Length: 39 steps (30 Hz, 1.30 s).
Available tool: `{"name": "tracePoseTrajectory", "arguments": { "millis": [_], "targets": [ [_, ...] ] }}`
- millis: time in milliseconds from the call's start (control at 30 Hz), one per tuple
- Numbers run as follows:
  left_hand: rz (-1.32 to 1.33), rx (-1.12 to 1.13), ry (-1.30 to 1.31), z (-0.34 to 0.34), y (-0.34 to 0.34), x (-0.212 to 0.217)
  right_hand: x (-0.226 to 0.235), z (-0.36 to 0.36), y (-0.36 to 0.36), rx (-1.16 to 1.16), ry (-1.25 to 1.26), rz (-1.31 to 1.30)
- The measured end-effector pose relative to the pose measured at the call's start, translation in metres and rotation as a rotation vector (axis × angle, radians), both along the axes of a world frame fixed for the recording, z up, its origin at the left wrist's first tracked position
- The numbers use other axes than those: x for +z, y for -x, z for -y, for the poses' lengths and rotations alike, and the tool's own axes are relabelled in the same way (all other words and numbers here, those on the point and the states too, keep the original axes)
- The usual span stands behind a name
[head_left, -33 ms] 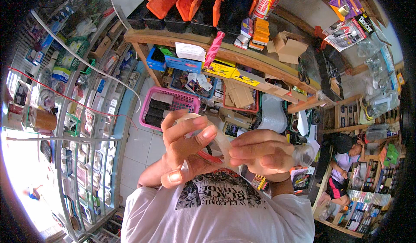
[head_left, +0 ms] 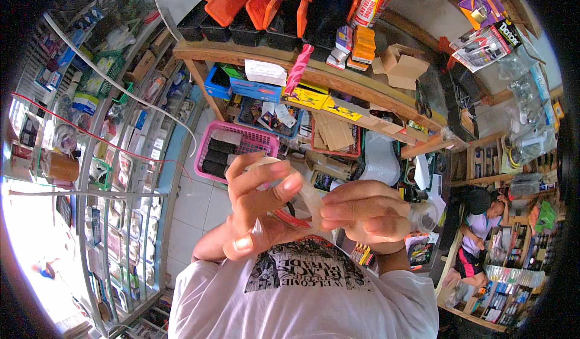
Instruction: The person assembles a small cardboard box by folding its flaps and securing them with clear adhesive tape. They use scissors to cut the tape and place the finished box on a nearby shelf.
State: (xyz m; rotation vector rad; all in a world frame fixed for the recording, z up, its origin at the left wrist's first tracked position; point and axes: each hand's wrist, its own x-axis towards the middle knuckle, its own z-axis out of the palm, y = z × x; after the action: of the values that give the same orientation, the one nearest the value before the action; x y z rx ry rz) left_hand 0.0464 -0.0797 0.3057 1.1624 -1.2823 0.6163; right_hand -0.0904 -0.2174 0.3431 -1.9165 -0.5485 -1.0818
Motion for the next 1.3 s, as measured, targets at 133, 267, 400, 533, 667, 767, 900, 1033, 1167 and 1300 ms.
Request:
{"name": "tracePoseTrajectory", "arguments": {
  "millis": [133, 267, 400, 533, 667, 767, 900, 1033, 1167, 1300],
  "targets": [
    [-0.074, -0.015, -0.072, -0.001, 0.004, 0.003, 0.003, 0.004, -0.002, -0.045, 0.059, -0.004],
    [-0.071, 0.004, -0.089, 0.002, 0.005, 0.002, 0.001, 0.002, -0.013, -0.136, 0.048, 0.033],
    [-0.100, -0.030, -0.149, 0.004, 0.005, -0.001, 0.001, 0.004, -0.017, -0.187, 0.045, -0.058],
    [-0.170, -0.142, -0.211, 0.006, 0.002, -0.002, -0.004, 0.004, -0.016, -0.086, -0.184, -0.230],
    [-0.305, -0.211, -0.308, 0.008, 0.004, 0.003, -0.001, 0.003, -0.009, -0.076, -0.331, -0.391],
    [-0.377, -0.250, -0.354, 0.004, 0.008, 0.005, 0.005, 0.000, -0.005, -0.003, -0.530, -0.439],
    [-0.425, -0.274, -0.366, 0.003, 0.011, 0.005, 0.013, 0.004, -0.002, -0.107, -0.345, -0.516],
    [-0.465, -0.328, -0.334, 0.007, 0.011, 0.003, 0.005, 0.010, -0.004, -0.110, -0.433, -0.450],
    [-0.451, -0.301, -0.336, 0.009, 0.010, 0.003, 0.009, 0.017, -0.004, -0.143, -0.355, -0.441],
    [-0.417, -0.298, -0.332, 0.011, 0.011, 0.002, 0.006, 0.015, -0.001, -0.231, -0.152, -0.475]
  ]
}}
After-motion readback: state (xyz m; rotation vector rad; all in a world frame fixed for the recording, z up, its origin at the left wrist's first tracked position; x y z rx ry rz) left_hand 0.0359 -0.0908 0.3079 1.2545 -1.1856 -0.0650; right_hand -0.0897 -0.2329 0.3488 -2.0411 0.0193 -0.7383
